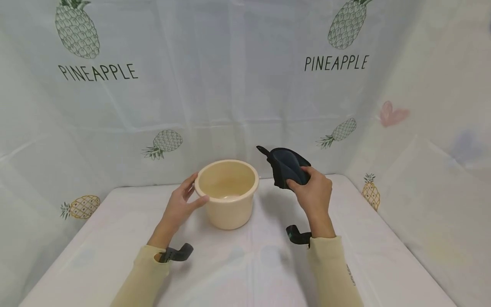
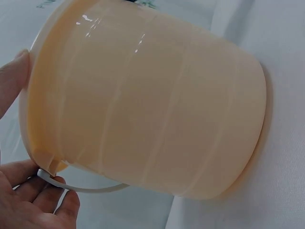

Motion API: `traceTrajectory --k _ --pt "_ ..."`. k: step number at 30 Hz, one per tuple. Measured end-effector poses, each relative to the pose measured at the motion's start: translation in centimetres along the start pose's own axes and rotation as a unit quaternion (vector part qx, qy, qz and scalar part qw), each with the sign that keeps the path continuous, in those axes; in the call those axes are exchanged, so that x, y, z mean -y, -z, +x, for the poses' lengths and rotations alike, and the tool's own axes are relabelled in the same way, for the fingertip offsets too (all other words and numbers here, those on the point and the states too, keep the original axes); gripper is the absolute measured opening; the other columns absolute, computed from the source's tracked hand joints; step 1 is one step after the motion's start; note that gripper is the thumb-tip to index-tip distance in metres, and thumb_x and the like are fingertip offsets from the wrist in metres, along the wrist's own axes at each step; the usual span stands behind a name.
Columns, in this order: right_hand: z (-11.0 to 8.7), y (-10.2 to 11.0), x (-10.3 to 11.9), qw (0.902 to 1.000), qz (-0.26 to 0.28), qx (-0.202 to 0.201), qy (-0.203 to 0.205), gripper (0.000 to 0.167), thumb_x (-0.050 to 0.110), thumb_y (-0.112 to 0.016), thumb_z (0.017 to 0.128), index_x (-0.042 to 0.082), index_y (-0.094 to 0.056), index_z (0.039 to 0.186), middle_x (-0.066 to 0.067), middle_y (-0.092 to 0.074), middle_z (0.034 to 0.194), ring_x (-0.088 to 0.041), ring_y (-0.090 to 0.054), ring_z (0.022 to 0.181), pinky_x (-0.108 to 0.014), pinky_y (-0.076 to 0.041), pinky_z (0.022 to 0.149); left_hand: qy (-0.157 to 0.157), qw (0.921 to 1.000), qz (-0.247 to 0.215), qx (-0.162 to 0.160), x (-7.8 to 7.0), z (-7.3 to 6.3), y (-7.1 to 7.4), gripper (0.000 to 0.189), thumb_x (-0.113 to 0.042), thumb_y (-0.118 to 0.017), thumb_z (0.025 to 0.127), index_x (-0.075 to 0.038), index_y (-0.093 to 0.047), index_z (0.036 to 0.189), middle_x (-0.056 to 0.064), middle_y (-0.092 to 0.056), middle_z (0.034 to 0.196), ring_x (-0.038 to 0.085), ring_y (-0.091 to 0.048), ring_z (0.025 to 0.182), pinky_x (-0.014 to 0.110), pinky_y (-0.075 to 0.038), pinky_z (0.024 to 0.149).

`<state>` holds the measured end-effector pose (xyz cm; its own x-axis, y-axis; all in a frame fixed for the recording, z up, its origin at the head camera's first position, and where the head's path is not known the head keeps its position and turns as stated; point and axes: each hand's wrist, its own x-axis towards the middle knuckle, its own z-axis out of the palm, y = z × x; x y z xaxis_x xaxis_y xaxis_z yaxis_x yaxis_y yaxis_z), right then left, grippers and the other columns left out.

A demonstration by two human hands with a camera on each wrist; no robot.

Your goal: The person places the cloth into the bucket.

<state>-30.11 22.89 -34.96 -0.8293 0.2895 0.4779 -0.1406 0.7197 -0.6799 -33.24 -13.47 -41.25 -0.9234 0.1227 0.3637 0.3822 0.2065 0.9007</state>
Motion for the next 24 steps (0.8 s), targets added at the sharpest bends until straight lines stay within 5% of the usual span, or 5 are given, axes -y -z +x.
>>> traceTrajectory --k 24 --pt "-0.3 1.5 1.4 0.9991 0.026 -0.035 -0.002 0.054 0.020 -0.084 0.089 -0.002 -0.069 0.135 -0.030 -0.071 0.122 -0.047 -0.066 0.106 -0.054 -0.057 0.083 -0.002 1.0000 -0.006 -0.001 0.1 0.2 0.0 0.094 -0.016 -0.088 0.088 -0.007 -0.034 0.165 0.006 -0.031 0.170 0.025 -0.027 0.158 0.039 -0.025 0.130"
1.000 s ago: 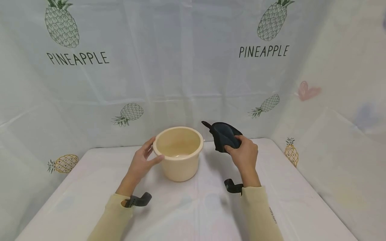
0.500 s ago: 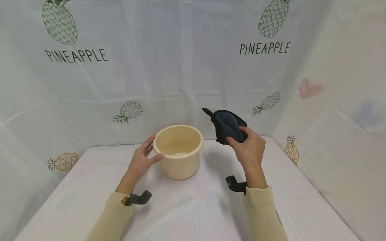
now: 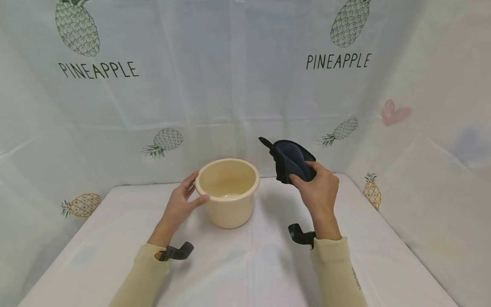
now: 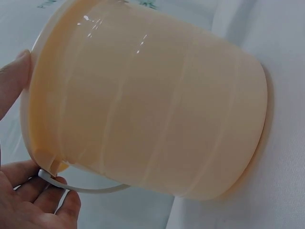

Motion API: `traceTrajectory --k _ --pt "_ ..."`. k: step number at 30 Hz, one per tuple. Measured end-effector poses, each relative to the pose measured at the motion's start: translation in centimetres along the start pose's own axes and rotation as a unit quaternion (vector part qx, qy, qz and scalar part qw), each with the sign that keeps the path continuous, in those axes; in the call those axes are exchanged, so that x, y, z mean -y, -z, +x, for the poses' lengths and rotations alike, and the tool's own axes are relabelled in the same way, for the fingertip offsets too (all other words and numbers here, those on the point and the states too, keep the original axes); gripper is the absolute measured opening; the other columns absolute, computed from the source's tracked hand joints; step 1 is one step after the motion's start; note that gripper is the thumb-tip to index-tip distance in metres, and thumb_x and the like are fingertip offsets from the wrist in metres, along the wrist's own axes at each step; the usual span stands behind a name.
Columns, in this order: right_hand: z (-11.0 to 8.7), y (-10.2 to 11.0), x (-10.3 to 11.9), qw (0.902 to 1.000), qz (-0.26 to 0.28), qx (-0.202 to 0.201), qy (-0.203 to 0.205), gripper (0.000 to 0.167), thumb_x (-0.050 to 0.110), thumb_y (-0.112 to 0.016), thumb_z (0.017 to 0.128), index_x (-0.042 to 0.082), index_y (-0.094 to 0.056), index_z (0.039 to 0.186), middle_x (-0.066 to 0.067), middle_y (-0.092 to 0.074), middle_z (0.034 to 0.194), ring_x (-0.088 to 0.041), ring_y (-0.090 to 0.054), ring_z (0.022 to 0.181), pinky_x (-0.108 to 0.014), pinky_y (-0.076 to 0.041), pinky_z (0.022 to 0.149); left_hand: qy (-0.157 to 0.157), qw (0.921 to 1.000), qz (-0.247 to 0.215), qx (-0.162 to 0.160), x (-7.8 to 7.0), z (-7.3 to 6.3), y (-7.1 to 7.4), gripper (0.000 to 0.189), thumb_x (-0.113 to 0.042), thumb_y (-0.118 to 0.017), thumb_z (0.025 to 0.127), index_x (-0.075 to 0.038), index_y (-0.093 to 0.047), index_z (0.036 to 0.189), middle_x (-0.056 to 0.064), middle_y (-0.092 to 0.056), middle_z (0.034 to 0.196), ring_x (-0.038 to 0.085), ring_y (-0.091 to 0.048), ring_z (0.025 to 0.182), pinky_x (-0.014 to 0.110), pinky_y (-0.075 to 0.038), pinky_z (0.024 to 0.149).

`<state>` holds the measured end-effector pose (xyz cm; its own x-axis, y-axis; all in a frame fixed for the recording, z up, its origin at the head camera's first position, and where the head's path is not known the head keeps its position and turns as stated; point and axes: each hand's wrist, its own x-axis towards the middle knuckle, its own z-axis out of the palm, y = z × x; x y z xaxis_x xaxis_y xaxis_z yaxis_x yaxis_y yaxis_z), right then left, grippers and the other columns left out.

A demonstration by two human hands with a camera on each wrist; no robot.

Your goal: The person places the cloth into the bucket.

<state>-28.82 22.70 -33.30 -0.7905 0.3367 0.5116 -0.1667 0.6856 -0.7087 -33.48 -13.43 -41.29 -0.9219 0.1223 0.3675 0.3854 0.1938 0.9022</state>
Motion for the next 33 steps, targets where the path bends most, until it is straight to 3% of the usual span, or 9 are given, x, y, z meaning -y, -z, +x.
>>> traceTrajectory --k 16,33 --pt "-0.5 -1.3 0.6 0.9999 0.004 -0.006 0.010 0.053 0.019 -0.085 0.089 -0.001 -0.069 0.135 -0.030 -0.070 0.124 -0.048 -0.067 0.105 -0.058 -0.060 0.083 0.009 1.0000 -0.001 -0.002 -0.2 -0.1 -0.1 0.096 -0.017 -0.088 0.087 -0.007 -0.033 0.165 0.005 -0.031 0.170 0.025 -0.026 0.158 0.040 -0.026 0.130" --pt "-1.1 -2.7 1.3 0.9986 0.031 -0.006 0.042 0.051 0.017 -0.086 0.088 -0.003 -0.070 0.132 -0.029 -0.071 0.123 -0.044 -0.071 0.098 -0.055 -0.063 0.079 0.005 1.0000 -0.007 0.000 -0.3 0.0 0.0 0.095 -0.015 -0.088 0.087 -0.006 -0.033 0.165 0.007 -0.032 0.170 0.026 -0.029 0.157 0.039 -0.026 0.130"
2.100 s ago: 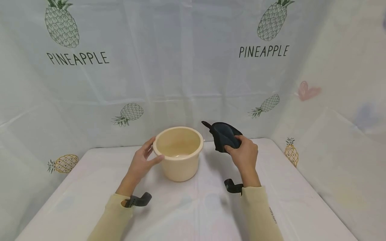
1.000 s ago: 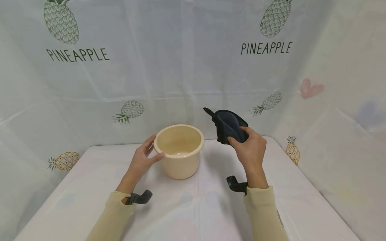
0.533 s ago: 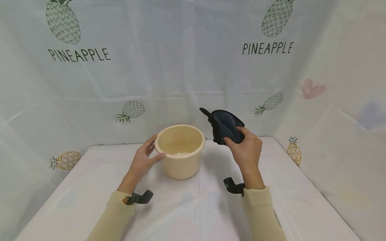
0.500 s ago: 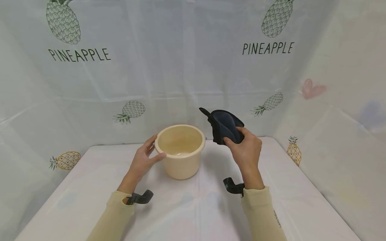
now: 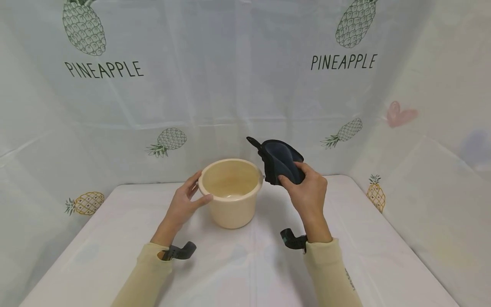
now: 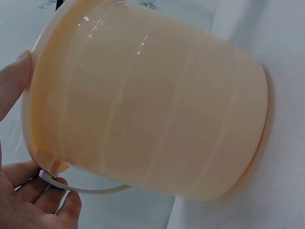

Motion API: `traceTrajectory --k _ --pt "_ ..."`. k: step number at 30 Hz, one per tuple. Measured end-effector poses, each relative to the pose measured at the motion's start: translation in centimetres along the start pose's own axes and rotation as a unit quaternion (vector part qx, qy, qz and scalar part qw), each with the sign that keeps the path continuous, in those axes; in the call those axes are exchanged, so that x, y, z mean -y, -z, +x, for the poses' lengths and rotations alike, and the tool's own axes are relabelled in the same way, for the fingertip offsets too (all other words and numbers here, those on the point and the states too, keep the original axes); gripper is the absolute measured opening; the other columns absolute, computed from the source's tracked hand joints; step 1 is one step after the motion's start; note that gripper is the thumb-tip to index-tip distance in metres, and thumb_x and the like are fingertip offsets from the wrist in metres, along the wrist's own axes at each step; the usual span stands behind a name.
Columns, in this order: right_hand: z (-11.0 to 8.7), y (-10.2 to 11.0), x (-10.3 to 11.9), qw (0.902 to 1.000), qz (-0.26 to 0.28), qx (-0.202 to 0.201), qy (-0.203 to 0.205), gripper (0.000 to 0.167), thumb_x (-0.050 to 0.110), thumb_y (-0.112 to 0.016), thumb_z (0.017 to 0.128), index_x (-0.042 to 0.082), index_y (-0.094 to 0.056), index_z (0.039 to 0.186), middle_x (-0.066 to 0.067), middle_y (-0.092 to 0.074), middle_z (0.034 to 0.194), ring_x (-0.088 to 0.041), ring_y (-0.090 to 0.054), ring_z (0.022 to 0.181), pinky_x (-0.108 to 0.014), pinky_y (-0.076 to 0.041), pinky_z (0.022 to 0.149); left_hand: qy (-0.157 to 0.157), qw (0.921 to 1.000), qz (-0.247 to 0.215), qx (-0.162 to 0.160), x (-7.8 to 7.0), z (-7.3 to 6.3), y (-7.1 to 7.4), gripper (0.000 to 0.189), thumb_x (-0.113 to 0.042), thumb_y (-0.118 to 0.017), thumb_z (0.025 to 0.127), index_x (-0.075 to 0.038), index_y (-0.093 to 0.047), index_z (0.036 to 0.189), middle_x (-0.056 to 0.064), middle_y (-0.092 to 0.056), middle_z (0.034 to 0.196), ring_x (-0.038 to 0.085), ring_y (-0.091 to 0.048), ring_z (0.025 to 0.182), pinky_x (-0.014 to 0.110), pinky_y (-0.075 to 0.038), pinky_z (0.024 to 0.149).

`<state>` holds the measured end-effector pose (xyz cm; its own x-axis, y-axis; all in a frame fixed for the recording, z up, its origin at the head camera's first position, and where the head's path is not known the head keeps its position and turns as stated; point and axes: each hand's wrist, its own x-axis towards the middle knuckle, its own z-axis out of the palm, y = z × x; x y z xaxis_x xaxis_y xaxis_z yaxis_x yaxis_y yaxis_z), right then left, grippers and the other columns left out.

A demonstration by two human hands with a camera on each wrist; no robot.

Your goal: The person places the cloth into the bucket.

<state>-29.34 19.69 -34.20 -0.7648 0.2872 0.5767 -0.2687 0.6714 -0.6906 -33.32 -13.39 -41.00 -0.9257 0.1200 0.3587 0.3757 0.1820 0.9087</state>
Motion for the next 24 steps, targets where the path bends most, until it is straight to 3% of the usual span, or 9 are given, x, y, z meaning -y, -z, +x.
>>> traceTrajectory --k 6,10,14,17,24 --pt "-0.4 -0.9 0.4 0.9994 0.022 0.003 0.028 0.049 0.015 -0.087 0.087 -0.003 -0.071 0.131 -0.028 -0.071 0.125 -0.044 -0.072 0.098 -0.055 -0.064 0.079 -0.002 1.0000 0.001 0.000 0.0 -0.1 0.0 0.095 -0.017 -0.088 0.087 -0.007 -0.033 0.165 0.006 -0.031 0.170 0.025 -0.027 0.158 0.041 -0.026 0.130" --pt "-0.6 -1.5 0.6 0.9992 0.021 0.006 0.034 0.049 0.016 -0.088 0.087 -0.001 -0.072 0.130 -0.026 -0.071 0.124 -0.041 -0.073 0.096 -0.039 -0.063 0.074 -0.008 1.0000 0.001 0.001 0.1 0.0 0.0 0.094 -0.017 -0.087 0.088 -0.007 -0.033 0.165 0.006 -0.031 0.170 0.024 -0.025 0.158 0.041 -0.025 0.130" --pt "-0.8 -2.1 0.9 0.9988 0.029 0.011 0.039 0.048 0.014 -0.088 0.087 -0.001 -0.072 0.129 -0.025 -0.072 0.124 -0.041 -0.073 0.098 -0.042 -0.065 0.076 -0.007 1.0000 0.002 -0.001 0.0 0.1 0.1 0.095 -0.018 -0.087 0.088 -0.007 -0.033 0.165 0.006 -0.031 0.170 0.024 -0.025 0.158 0.041 -0.026 0.130" --pt "-1.0 -2.4 1.1 0.9984 0.034 0.017 0.043 0.047 0.013 -0.087 0.087 -0.002 -0.071 0.129 -0.026 -0.071 0.125 -0.042 -0.073 0.099 -0.055 -0.065 0.080 -0.006 1.0000 0.007 -0.003 0.0 0.1 0.1 0.096 -0.019 -0.088 0.087 -0.007 -0.033 0.165 0.005 -0.031 0.170 0.024 -0.026 0.158 0.041 -0.026 0.130" --pt "-1.4 -2.9 1.3 0.9984 0.025 0.027 0.044 0.047 0.015 -0.087 0.087 -0.002 -0.071 0.128 -0.026 -0.072 0.124 -0.043 -0.072 0.099 -0.055 -0.065 0.080 -0.010 0.9999 0.000 -0.001 -0.1 -0.1 -0.1 0.095 -0.017 -0.087 0.088 -0.005 -0.033 0.165 0.008 -0.031 0.170 0.026 -0.026 0.158 0.044 -0.026 0.130"
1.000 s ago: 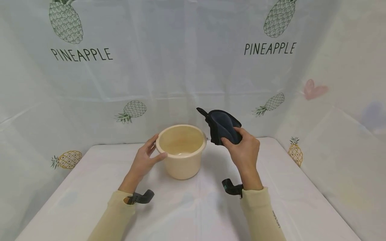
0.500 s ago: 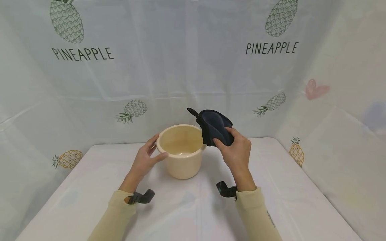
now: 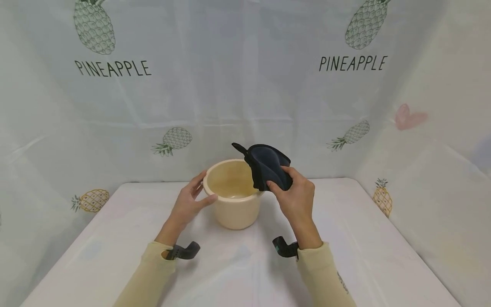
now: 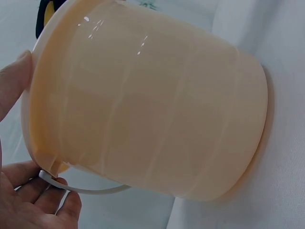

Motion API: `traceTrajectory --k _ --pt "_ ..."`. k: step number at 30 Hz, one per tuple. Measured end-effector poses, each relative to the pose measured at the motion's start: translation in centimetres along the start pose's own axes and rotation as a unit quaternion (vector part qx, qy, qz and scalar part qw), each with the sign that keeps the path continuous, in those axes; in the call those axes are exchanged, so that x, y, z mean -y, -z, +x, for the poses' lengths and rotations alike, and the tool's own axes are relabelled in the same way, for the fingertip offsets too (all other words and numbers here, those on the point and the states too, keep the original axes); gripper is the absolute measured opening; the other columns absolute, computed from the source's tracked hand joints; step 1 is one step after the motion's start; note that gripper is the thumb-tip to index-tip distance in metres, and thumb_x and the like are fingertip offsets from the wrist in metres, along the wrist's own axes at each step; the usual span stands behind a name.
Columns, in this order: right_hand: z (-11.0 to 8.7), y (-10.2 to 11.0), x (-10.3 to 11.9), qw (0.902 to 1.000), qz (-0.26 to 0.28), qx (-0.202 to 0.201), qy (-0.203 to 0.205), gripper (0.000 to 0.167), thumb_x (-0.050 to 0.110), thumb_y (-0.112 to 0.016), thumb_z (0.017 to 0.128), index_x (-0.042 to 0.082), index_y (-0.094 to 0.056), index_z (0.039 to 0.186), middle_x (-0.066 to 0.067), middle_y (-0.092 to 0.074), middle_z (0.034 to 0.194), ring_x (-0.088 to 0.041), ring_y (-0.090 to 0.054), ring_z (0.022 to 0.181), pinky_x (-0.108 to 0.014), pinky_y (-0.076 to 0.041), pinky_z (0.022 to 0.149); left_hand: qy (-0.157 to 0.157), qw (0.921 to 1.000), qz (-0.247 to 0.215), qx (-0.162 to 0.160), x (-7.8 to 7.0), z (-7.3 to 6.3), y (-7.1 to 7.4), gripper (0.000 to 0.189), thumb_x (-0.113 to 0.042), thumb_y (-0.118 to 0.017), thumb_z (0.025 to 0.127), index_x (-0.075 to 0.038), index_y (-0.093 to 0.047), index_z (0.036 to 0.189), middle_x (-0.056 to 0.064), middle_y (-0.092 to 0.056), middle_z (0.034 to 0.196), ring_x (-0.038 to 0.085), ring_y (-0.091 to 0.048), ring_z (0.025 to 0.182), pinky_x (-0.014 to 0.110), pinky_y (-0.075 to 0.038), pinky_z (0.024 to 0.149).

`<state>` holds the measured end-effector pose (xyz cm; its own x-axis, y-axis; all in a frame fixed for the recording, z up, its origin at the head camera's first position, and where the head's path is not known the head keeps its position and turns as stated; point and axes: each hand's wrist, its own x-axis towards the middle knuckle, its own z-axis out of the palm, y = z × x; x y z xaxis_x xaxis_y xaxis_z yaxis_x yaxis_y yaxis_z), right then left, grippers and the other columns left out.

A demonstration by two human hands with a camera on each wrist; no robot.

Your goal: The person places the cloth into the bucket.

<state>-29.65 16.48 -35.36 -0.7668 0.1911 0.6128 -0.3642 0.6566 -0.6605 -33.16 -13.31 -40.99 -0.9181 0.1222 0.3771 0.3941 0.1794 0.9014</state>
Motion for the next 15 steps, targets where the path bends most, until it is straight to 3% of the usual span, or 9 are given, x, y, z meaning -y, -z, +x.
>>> traceTrajectory --k 9,15 --pt "0.1 -1.1 0.6 0.9997 0.014 0.005 0.022 0.046 0.012 -0.089 0.085 -0.002 -0.073 0.125 -0.025 -0.073 0.120 -0.041 -0.074 0.097 -0.052 -0.065 0.078 -0.001 1.0000 0.003 -0.001 -0.2 0.0 -0.1 0.096 -0.018 -0.088 0.087 -0.004 -0.032 0.164 0.008 -0.032 0.170 0.028 -0.028 0.157 0.043 -0.026 0.130" --pt "0.7 -2.3 2.0 0.9987 0.032 0.033 0.021 0.046 0.011 -0.088 0.085 -0.001 -0.072 0.127 -0.024 -0.072 0.124 -0.041 -0.072 0.104 -0.054 -0.064 0.085 0.008 0.9999 0.010 -0.006 -0.1 0.0 -0.1 0.096 -0.020 -0.088 0.088 -0.005 -0.033 0.165 0.007 -0.032 0.170 0.027 -0.029 0.157 0.043 -0.027 0.130"
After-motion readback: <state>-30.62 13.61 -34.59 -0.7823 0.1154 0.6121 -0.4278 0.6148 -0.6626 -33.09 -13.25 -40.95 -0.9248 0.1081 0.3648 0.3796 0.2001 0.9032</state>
